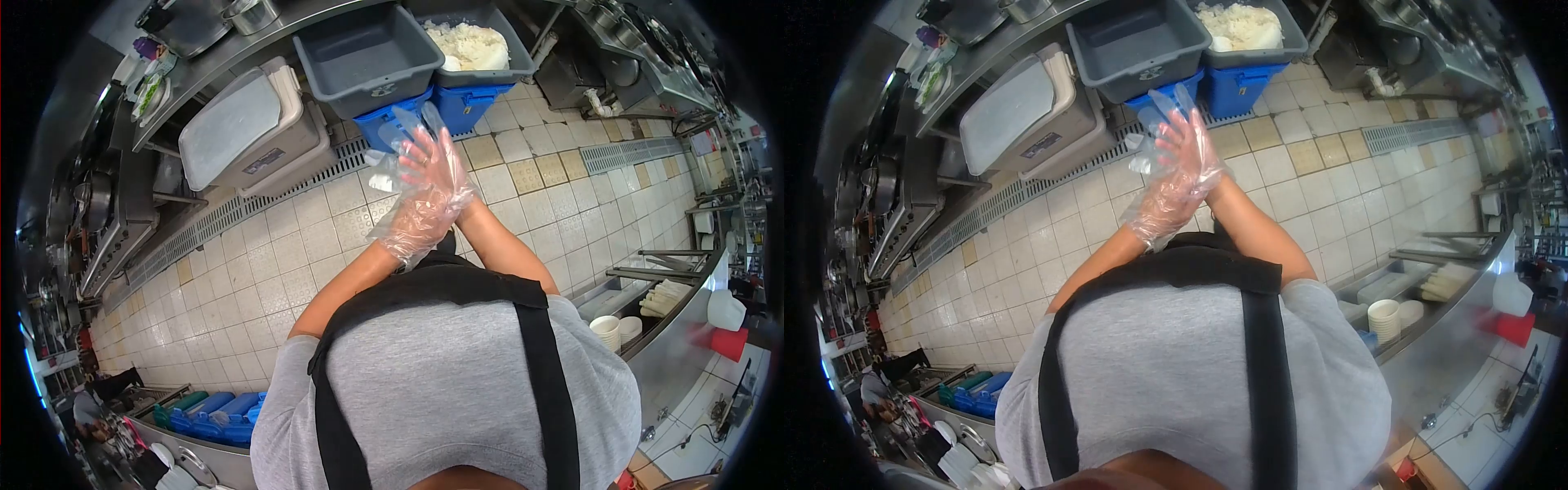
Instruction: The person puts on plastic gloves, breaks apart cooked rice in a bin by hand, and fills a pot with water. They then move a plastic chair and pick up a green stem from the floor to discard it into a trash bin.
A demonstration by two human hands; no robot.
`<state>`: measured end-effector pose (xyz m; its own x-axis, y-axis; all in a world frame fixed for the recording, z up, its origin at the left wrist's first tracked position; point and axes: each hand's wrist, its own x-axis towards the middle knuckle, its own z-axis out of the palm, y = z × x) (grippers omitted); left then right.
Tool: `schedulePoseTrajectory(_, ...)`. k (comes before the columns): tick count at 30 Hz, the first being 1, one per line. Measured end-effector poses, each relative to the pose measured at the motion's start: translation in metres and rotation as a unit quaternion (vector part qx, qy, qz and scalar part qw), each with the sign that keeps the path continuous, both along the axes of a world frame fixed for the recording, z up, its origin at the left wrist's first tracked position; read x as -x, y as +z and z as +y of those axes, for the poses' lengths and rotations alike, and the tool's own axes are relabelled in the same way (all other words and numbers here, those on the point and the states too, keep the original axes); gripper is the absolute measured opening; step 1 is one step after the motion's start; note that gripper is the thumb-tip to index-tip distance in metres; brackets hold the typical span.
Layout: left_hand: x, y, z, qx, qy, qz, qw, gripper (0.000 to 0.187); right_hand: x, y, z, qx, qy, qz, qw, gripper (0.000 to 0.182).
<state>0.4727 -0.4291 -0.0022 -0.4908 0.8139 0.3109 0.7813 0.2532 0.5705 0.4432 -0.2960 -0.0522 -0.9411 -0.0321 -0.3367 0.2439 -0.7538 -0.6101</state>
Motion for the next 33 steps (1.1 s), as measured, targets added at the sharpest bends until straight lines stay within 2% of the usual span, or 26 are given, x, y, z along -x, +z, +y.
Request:
schedulePoseTrajectory(4, -0.004, -0.008, 0.01, 0.089, -0.01, -0.029, 0.996, 0.023, -0.003, -0.006, 0.013, -0.025, 0.075, 0.025, 0.997, 0.085)
schedulePoseTrajectory(6, 0.0, -0.009, 0.02, 0.04, -0.037, -0.04, 0.998, 0.019, -0.004, 0.002, 0.021, -0.166, 0.148, 0.022, 0.975, 0.088)
schedulePoseTrajectory(7, 0.002, -0.011, 0.026, 0.04, -0.033, -0.039, 0.998, 0.019, -0.004, -0.003, 0.028, -0.167, 0.151, 0.024, 0.974, 0.088)
schedulePoseTrajectory(9, 0.007, -0.014, 0.04, 0.049, -0.093, -0.045, 0.993, 0.016, -0.004, -0.001, 0.042, -0.254, 0.193, 0.068, 0.945, 0.087)
schedulePoseTrajectory(10, 0.009, -0.016, 0.048, 0.048, -0.094, -0.044, 0.994, 0.016, -0.007, 0.0, 0.051, -0.255, 0.193, 0.069, 0.945, 0.087)
schedulePoseTrajectory(12, 0.013, -0.016, 0.066, -0.047, -0.132, -0.011, 0.99, 0.015, -0.019, 0.042, 0.061, -0.328, 0.242, 0.063, 0.911, 0.084)
schedulePoseTrajectory(13, 0.015, -0.017, 0.076, -0.048, -0.133, -0.012, 0.99, 0.015, -0.012, 0.011, 0.077, -0.29, 0.273, 0.007, 0.917, 0.082)
schedulePoseTrajectory(14, 0.017, -0.015, 0.086, -0.043, -0.147, -0.028, 0.988, 0.014, -0.014, 0.018, 0.083, -0.29, 0.271, 0.006, 0.918, 0.082)
schedulePoseTrajectory(16, 0.021, -0.018, 0.102, -0.037, -0.164, -0.045, 0.985, 0.013, -0.019, 0.038, 0.091, -0.304, 0.201, 0.027, 0.931, 0.078)
schedulePoseTrajectory(20, 0.02, -0.026, 0.133, -0.044, -0.15, -0.046, 0.987, 0.011, -0.013, 0.031, 0.128, -0.28, 0.153, 0.011, 0.948, 0.076)
schedulePoseTrajectory(22, 0.022, -0.027, 0.152, -0.025, -0.158, -0.049, 0.986, 0.012, -0.012, 0.035, 0.151, -0.463, 0.173, 0.022, 0.869, 0.076)
schedulePoseTrajectory(24, 0.022, -0.034, 0.171, 0.066, -0.166, -0.087, 0.98, 0.015, -0.013, 0.024, 0.173, -0.469, 0.122, 0.0, 0.875, 0.072)
schedulePoseTrajectory(26, 0.022, -0.043, 0.191, 0.039, -0.198, -0.06, 0.978, 0.016, -0.021, 0.017, 0.195, -0.476, 0.058, -0.031, 0.877, 0.068)
schedulePoseTrajectory(28, 0.024, -0.045, 0.208, 0.025, -0.227, -0.051, 0.972, 0.017, -0.029, 0.015, 0.214, -0.405, -0.064, 0.108, 0.905, 0.07)
schedulePoseTrajectory(29, 0.024, -0.044, 0.217, 0.038, -0.248, -0.066, 0.966, 0.018, -0.032, 0.003, 0.223, -0.367, -0.089, 0.109, 0.919, 0.069)
schedulePoseTrajectory(31, 0.023, -0.051, 0.228, -0.021, -0.256, -0.058, 0.965, 0.021, -0.043, -0.004, 0.244, -0.284, -0.119, 0.116, 0.944, 0.072)
schedulePoseTrajectory(33, 0.031, -0.021, 0.246, 0.145, -0.217, -0.12, 0.958, 0.023, -0.06, 0.014, 0.258, -0.233, -0.149, 0.112, 0.954, 0.078)
